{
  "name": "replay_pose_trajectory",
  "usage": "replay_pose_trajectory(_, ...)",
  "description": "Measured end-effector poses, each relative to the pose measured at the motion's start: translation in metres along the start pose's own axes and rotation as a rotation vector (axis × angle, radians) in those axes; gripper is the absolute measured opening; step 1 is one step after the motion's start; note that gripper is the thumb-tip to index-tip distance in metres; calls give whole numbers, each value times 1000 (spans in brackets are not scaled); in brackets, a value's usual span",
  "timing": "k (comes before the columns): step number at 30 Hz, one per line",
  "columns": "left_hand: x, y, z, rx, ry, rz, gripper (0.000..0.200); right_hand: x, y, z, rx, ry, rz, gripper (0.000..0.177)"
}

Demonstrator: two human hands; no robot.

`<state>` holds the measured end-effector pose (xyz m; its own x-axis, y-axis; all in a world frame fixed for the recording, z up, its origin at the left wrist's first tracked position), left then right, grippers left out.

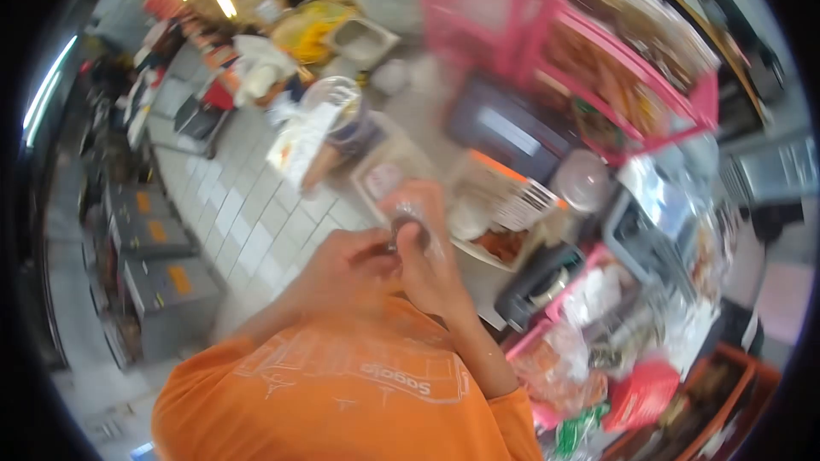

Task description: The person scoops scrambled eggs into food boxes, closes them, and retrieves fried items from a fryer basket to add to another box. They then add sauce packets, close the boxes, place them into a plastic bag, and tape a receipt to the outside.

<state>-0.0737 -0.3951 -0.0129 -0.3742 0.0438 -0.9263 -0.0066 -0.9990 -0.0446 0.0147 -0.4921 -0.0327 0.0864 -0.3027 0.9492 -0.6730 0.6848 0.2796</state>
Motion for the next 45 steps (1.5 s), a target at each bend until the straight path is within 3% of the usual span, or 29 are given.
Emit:
replay_pose_trajectory(2, 11, -38, 24, -265, -84, -81, 33, -20, 39, -20, -16, 48, 19, 39)
replay_pose_trajectory(3, 46, -58, 30, -403, 0, -118, 31, -30, 47, -30, -92, 99, 70, 34)
replay_pose_trajectory(4, 54, -69, 31, -406, 13, -113, 31, -35, 58, -43, -88, 90, 80, 34)
replay_pose_trajectory(6, 50, -121, 41, -876, 248, 5, 28, -51, 85, -80, 24, 164, 321, 36)
replay_pose_trajectory(7, 62, -145, 31, -873, 258, 10, 28, -66, 96, -103, 22, 158, 329, 36)
replay_pose_trajectory(9, 75, -194, 15, -987, 516, -423, 24, -87, 111, -140, -165, -169, 579, 38)
replay_pose_trajectory(10, 89, -213, 4, -963, 535, -419, 24, -98, 117, -153, -191, -177, 591, 38)
replay_pose_trajectory(12, 100, -240, -23, -964, 550, -760, 18, -134, 124, -183, -135, 34, 774, 37)
replay_pose_trajectory(13, 107, -249, -29, -944, 468, -779, 17, -161, 125, -190, -204, -198, 954, 40)
replay_pose_trajectory(14, 103, -253, -31, -913, 493, -769, 17, -154, 127, -192, -238, -194, 973, 40)
replay_pose_trajectory(16, 87, -251, -24, -1004, 535, -1085, 18, -108, 130, -164, -506, -406, 938, 41)
replay_pose_trajectory(18, 91, -260, -25, -950, 509, -947, 24, -80, 114, -128, -509, -260, 764, 40)
replay_pose_trajectory(22, 72, -261, -4, -979, 637, -996, 38, -47, 42, 14, -985, -14, 903, 25)
replay_pose_trajectory(24, 64, -249, 21, -999, 784, -913, 28, -34, 0, 108, -1309, 130, 1031, 21)
replay_pose_trajectory(25, 67, -231, 32, -918, 815, -858, 28, -39, -29, 163, -1456, 140, 1116, 20)
replay_pose_trajectory(26, 73, -214, 40, -673, 771, -661, 22, -47, -58, 210, -1536, 33, 1081, 22)
replay_pose_trajectory(28, 89, -165, 36, -230, 583, -329, 10, -60, -112, 257, -1476, 158, 1344, 30)
replay_pose_trajectory(30, 104, -94, 21, 246, 447, -272, 10, -71, -155, 258, -1351, 313, 1121, 40)
replay_pose_trajectory(32, 141, -13, 4, 655, 323, -194, 17, -89, -175, 256, -1405, 624, 1044, 40)
replay_pose_trajectory(34, 166, 76, -11, 945, 133, -6, 26, -86, -153, 227, -1295, 600, 380, 37)
replay_pose_trajectory(35, 173, 118, -17, 1066, 0, 101, 30, -87, -155, 225, -1292, 596, 372, 37)
replay_pose_trajectory(37, 184, 186, -28, 967, -217, 294, 34, -90, -164, 227, -1302, 412, 225, 36)
replay_pose_trajectory(38, 195, 208, -39, 964, -228, 282, 34, -89, -160, 238, -1304, 413, 208, 36)
replay_pose_trajectory(40, 222, 240, -65, 748, -394, 603, 36, -83, -129, 269, -1313, 367, 125, 36)
replay_pose_trajectory(42, 236, 246, -70, 714, -449, 556, 37, -61, -77, 297, -1288, 446, 120, 34)
replay_pose_trajectory(45, 216, 233, -65, 551, -492, 497, 37, -87, -35, 350, -1297, 565, 66, 36)
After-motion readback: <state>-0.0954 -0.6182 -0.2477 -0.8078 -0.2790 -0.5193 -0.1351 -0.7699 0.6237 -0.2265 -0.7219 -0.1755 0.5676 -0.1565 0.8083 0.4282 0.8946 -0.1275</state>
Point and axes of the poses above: each hand's wrist, its own z-axis away from the middle knuckle, its own y-axis out of the palm, x = y × z, the point moved 6 cm from there along -z, towards the middle knuckle, and after that the axes turned 5 degrees about -z, right-handed, at the moved point
